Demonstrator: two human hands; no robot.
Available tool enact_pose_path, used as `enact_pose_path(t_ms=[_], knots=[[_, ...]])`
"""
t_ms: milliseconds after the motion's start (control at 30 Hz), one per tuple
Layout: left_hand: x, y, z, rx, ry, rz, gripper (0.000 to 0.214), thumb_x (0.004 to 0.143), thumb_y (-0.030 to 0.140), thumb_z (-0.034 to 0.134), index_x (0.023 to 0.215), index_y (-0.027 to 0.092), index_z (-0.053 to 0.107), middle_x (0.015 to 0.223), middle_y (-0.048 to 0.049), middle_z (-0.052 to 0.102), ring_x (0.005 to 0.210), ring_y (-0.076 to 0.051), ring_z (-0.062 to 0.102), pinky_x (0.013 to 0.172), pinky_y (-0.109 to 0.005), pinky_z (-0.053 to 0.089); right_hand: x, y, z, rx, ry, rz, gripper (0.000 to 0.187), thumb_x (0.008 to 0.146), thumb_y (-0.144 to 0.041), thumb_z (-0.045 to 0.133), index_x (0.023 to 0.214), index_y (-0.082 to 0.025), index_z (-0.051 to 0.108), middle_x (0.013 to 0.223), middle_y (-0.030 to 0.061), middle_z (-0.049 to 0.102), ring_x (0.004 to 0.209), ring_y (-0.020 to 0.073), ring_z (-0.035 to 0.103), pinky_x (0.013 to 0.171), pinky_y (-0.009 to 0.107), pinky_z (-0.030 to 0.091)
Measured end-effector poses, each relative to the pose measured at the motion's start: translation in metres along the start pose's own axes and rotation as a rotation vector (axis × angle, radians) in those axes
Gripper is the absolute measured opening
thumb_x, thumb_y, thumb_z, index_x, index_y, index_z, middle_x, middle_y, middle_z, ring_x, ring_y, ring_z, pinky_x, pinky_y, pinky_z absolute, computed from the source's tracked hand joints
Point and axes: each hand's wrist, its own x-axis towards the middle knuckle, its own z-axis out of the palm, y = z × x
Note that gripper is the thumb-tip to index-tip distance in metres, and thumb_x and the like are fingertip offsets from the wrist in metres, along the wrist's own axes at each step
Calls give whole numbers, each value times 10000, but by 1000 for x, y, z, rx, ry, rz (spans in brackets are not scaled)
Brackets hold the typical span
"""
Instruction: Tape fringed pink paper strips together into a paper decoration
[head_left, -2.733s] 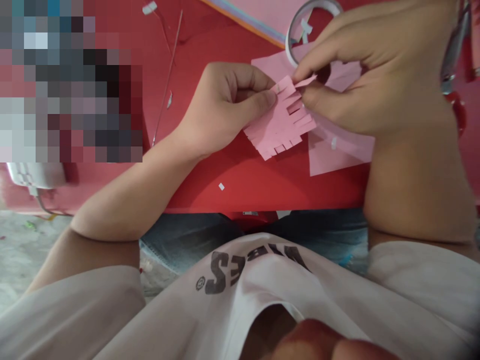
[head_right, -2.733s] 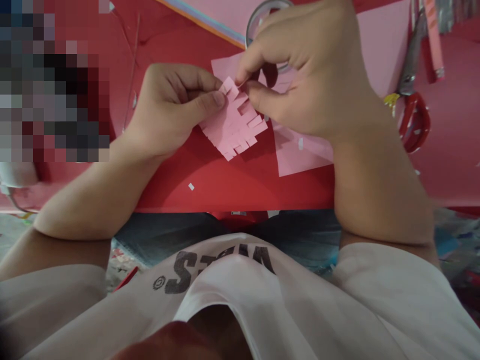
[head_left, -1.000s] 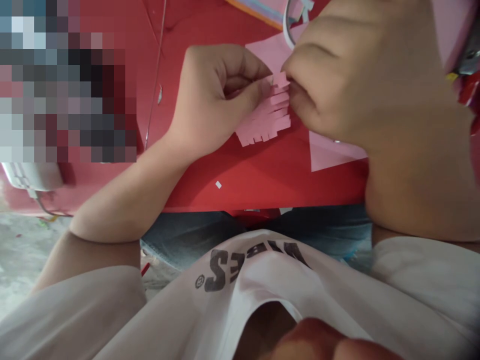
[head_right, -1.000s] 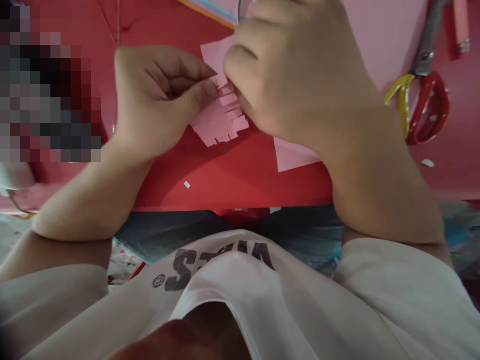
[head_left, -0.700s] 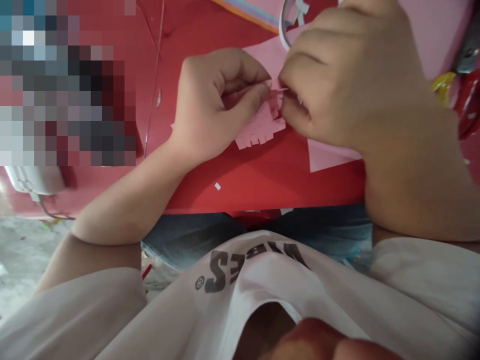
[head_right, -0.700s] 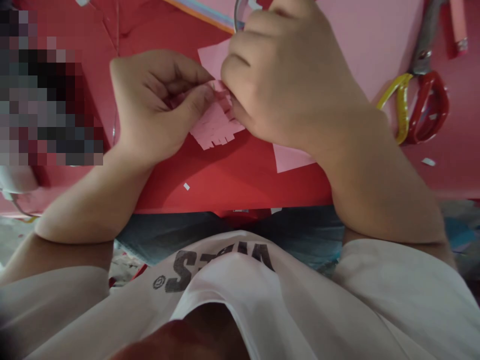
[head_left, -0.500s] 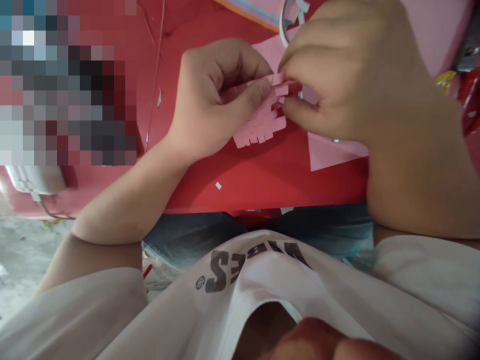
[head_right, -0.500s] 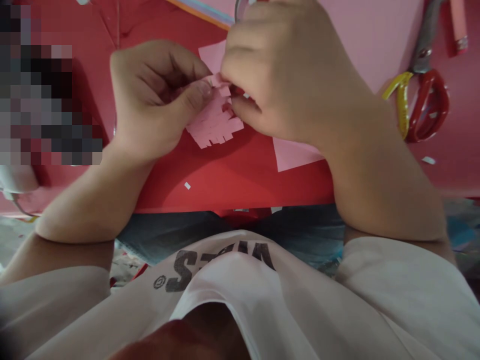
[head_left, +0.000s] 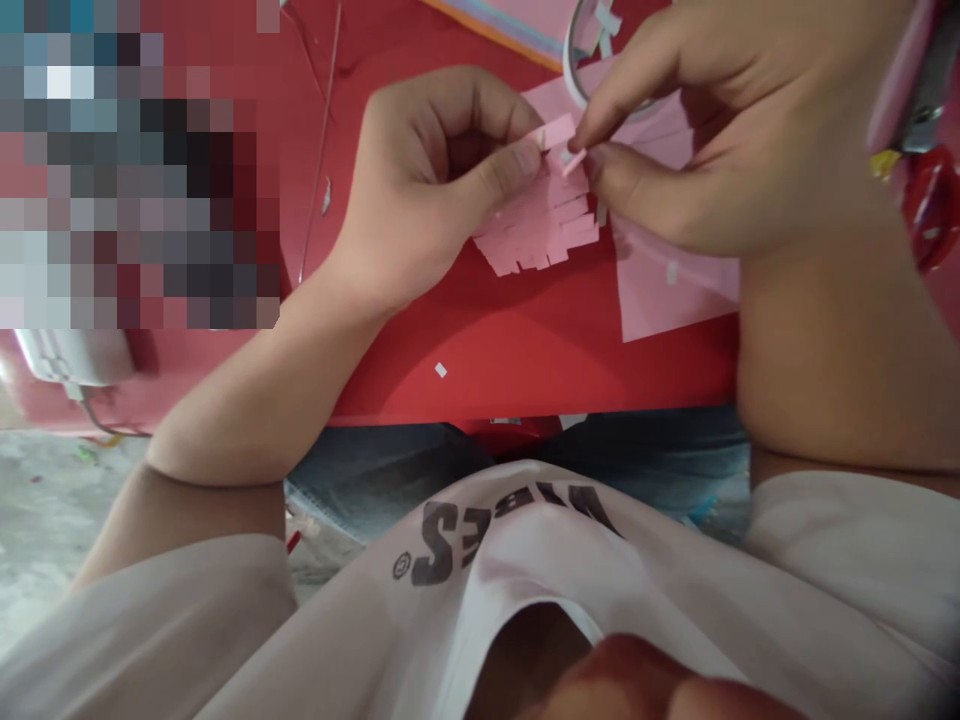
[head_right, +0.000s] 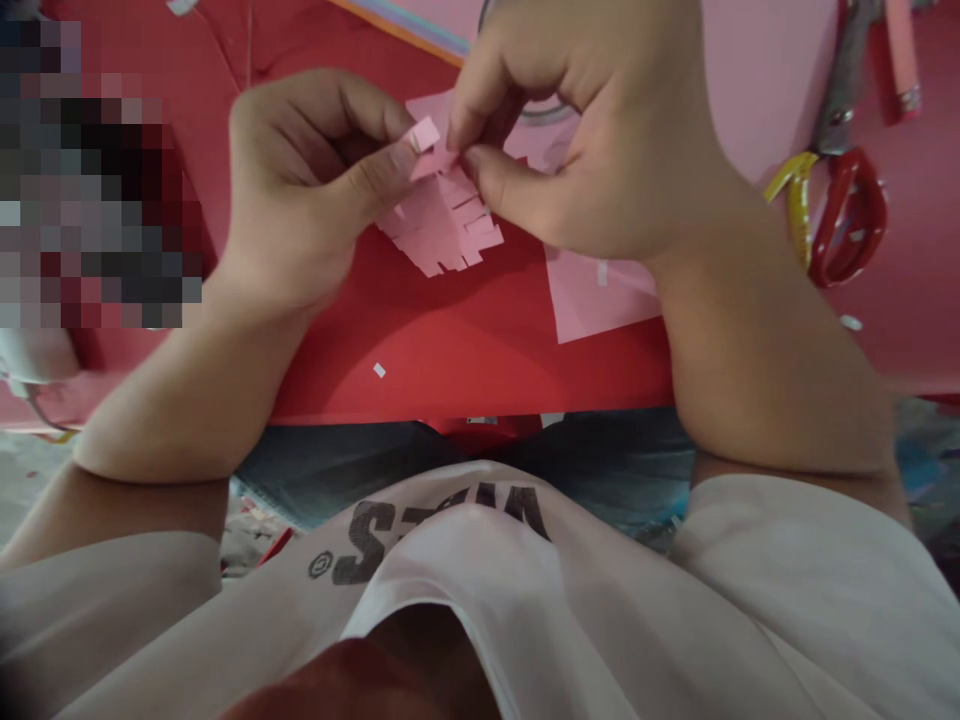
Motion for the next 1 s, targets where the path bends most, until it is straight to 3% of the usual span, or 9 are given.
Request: enact_pose_path(t_ms=[100,167,300,433,567,700,833,1000], knots=[[-1,1,-2,0,21,0,417,957,511,765,955,94,773,839,-68,778,725,-112,720,615,-201,530,-3,-5,-4,-151,-23,-183,278,919,-207,679,1132,-350,788,966,-58,748,942,124,679,834,310,465],[-1,0,-4,25,27,5,402,967,500,754,956,99,776,836,-62,776,721,-106,714,614,-200,532,-7,-10,-6,-241,-5,-196,281,944,-234,660,1156,-383,769,943,-69,724,940,131,659,852,328,455],[1,-7,-6,105,22,80,315,997,447,725,964,139,783,828,-64,774,681,-107,693,553,-204,505,-9,-20,-6,-452,-26,-113,258,976,-332,599,1190,-376,735,972,-56,695,960,148,636,871,346,450],[2,-14,-7,131,10,200,179,968,337,769,962,160,790,803,-80,775,642,-135,712,467,-204,445,-7,-33,-4,-567,-73,13,238,980,-375,579,1144,-290,728,983,-25,726,940,165,646,886,357,457],[0,-16,-8,131,23,159,225,980,399,746,974,180,793,816,-94,766,675,-174,727,488,-249,484,-5,-41,-1,-573,-92,63,231,983,-371,571,1111,-257,726,941,-13,729,887,165,650,863,363,455],[-3,-19,-3,152,9,123,264,966,479,739,967,219,785,810,-80,737,639,-155,640,492,-297,447,-7,-40,4,-499,-35,64,178,972,-311,590,1071,-274,734,924,-20,736,866,163,671,866,350,485],[-5,-23,4,144,144,117,330,895,586,780,920,260,743,743,-37,653,593,-138,577,475,-301,362,-11,-39,13,-417,59,47,134,935,-254,592,978,-231,716,867,-5,716,809,162,655,831,334,501],[-3,-16,-1,177,103,24,405,918,614,762,855,214,755,711,-48,660,579,-106,533,475,-298,351,-14,-42,23,-410,131,62,184,923,-301,566,926,-190,712,803,-11,673,792,148,625,804,309,459]])
